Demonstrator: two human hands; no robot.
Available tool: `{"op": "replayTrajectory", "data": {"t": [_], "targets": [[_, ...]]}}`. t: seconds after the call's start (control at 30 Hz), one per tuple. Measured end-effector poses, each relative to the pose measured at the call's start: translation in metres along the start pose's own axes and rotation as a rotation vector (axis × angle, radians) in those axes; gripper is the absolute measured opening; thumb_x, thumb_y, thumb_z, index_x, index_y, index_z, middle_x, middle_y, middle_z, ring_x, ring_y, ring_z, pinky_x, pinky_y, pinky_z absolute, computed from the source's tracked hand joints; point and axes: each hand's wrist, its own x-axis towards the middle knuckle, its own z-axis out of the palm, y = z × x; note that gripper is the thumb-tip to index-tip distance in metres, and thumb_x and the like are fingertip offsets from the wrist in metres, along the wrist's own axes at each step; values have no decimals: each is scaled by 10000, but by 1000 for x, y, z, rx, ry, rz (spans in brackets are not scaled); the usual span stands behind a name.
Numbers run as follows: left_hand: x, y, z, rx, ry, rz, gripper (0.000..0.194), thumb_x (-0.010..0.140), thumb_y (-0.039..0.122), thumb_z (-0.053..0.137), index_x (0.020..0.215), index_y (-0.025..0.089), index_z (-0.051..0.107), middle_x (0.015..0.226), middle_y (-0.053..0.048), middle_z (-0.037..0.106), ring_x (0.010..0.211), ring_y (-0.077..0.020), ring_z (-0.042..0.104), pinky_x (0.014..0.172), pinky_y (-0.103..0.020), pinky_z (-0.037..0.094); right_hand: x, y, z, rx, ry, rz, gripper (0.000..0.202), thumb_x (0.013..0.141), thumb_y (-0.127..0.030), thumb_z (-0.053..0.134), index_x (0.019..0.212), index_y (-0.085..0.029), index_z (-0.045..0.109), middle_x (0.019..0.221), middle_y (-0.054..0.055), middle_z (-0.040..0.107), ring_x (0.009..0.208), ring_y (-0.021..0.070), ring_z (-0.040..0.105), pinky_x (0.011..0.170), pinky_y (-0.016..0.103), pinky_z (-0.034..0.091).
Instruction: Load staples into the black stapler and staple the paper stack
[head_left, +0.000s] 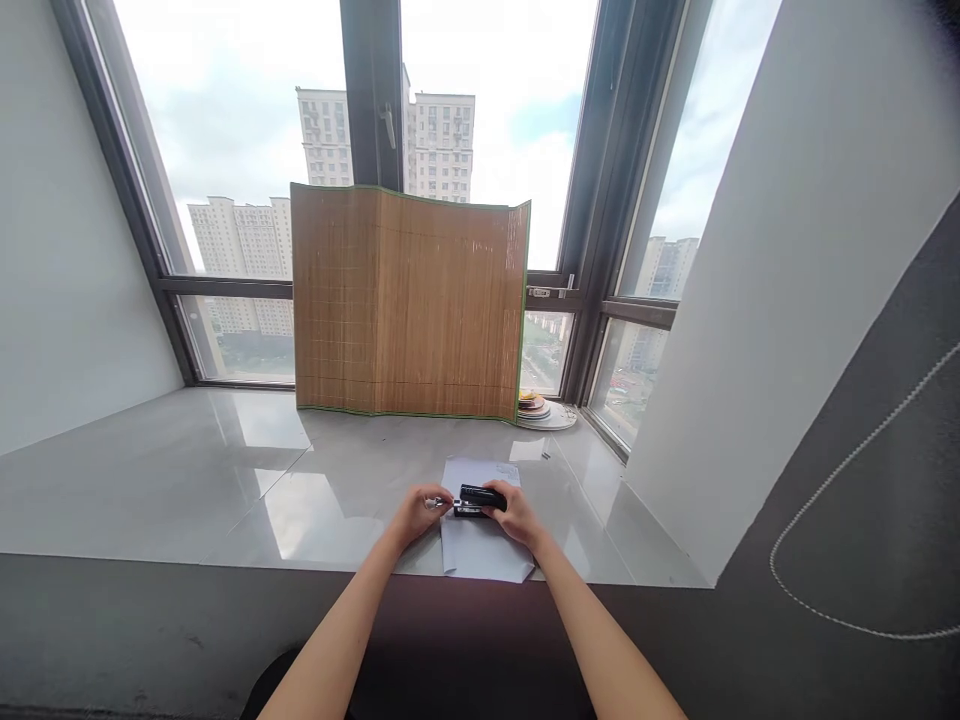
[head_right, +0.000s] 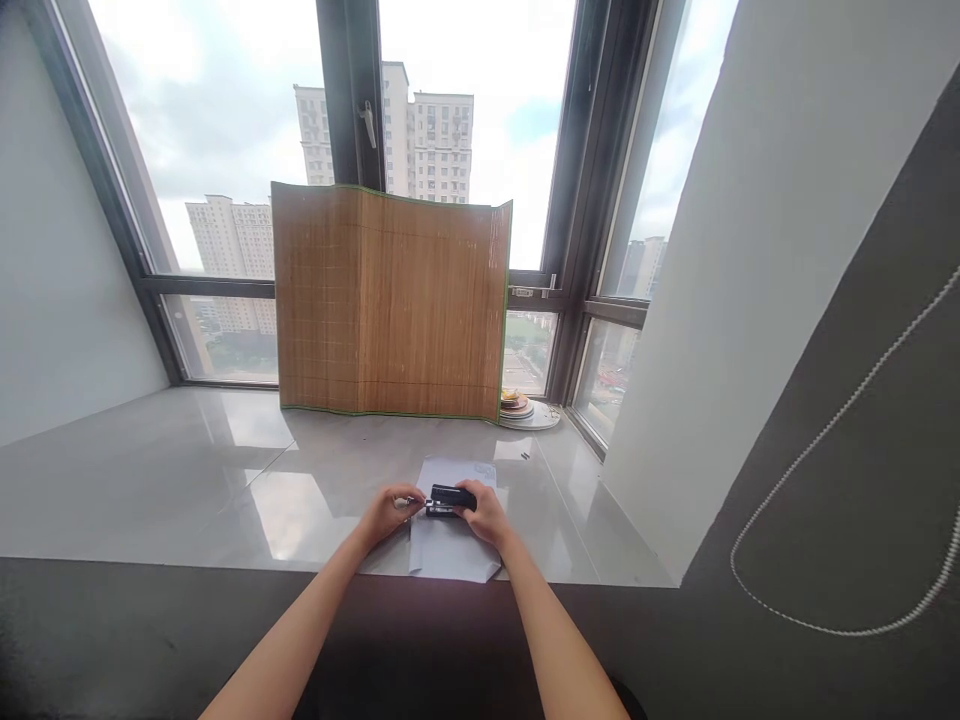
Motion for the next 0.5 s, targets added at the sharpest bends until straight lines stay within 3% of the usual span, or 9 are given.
{"op": "replayTrajectory", "data": {"t": [0.2,0.5], "targets": [[0,-4,1,-19,-6,-30,188,894,375,724,858,216,818,987,-72,828,960,-228,763,831,-326,580,1,0,-1,9,4,4,322,773,-245,733,1092,-226,766,1064,60,766,991,261,679,926,384,507],[2,-6,-2,-80,137,-35,233,926,440,719,911,231,821,1060,-98,829,1050,-276,768,979,-433,579,1,-6,-9,292,113,141,350,711,-316,766,1050,-229,771,1034,59,771,996,293,710,934,424,558]]}}
